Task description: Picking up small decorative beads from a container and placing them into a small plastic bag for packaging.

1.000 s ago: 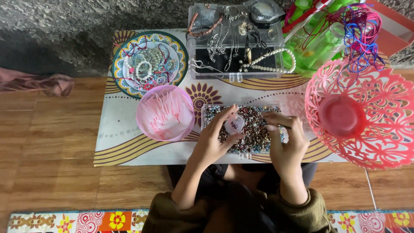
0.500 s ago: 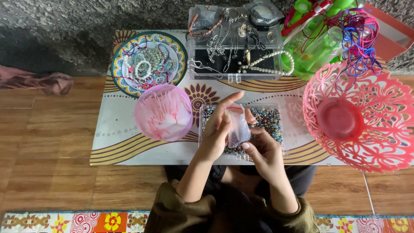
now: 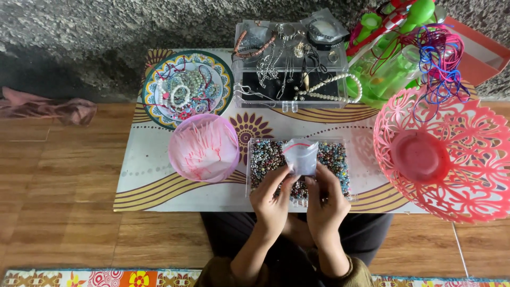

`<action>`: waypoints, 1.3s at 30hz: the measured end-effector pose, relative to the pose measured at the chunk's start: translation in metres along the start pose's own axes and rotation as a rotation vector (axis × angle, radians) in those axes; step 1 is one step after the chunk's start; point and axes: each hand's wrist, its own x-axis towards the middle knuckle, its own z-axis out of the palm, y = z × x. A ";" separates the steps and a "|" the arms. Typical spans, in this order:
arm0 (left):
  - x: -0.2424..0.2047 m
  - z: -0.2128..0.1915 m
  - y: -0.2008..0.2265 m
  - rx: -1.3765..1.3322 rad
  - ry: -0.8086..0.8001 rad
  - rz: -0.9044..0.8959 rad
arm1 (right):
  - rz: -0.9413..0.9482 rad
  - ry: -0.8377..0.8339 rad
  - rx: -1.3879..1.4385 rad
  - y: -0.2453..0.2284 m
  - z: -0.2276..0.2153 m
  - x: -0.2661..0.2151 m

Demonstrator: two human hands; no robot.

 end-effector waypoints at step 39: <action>0.013 -0.013 -0.007 -0.136 -0.023 0.519 | -0.371 -0.061 0.104 0.003 -0.012 0.000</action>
